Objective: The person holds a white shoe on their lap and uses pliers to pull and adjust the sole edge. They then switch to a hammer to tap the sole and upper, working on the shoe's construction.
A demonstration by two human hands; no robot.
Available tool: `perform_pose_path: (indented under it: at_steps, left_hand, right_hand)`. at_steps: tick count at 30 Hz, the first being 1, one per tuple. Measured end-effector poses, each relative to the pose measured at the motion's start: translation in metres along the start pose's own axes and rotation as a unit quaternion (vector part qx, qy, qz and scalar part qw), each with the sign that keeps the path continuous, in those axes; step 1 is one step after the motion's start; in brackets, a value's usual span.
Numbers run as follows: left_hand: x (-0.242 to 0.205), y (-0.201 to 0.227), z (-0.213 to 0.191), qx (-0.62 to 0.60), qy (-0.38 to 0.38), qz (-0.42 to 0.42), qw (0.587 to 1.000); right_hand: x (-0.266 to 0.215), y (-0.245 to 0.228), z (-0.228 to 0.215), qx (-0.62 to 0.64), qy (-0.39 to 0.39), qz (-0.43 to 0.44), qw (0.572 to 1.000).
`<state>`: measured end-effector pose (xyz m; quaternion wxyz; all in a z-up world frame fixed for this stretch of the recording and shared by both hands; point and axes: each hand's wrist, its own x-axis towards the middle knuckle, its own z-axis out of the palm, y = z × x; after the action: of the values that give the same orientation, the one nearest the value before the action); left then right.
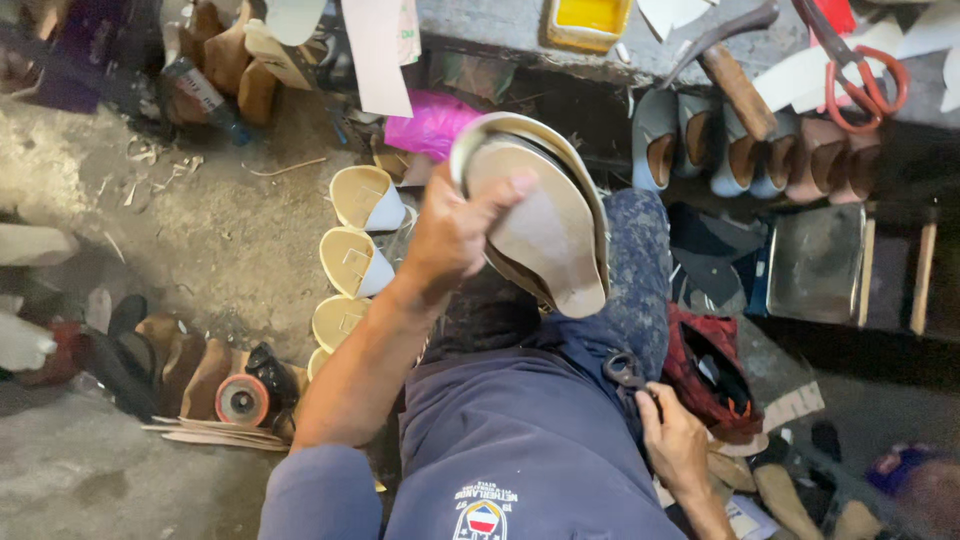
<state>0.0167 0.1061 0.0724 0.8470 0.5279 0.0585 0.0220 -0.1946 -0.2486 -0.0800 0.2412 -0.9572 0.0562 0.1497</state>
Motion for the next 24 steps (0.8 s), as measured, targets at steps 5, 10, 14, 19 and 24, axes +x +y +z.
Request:
perform_pose_path:
  at_steps: [5, 10, 14, 19, 24]
  left_hand:
    - [0.029, -0.001, -0.042, -0.166, 0.126, -0.022, 0.978]
    - [0.039, 0.011, -0.069, -0.230, 0.159, -0.030, 0.960]
    - [0.036, 0.011, -0.077, -0.217, 0.134, 0.006, 0.967]
    - [0.017, 0.017, -0.039, -0.240, 0.099, 0.045, 0.965]
    - [0.000, 0.002, -0.040, -0.286, 0.083, 0.013, 0.955]
  right_hand:
    - [0.005, -0.003, -0.040, 0.488, -0.026, 0.070, 0.869]
    - [0.016, -0.065, -0.069, 0.677, -0.108, 0.262, 0.680]
    - [0.034, -0.090, -0.064, 0.657, -0.098, 0.216, 0.716]
    - [0.082, -0.130, -0.043, 0.681, -0.060, -0.028, 0.729]
    - [0.121, -0.171, -0.047, 0.706, -0.086, -0.175, 0.681]
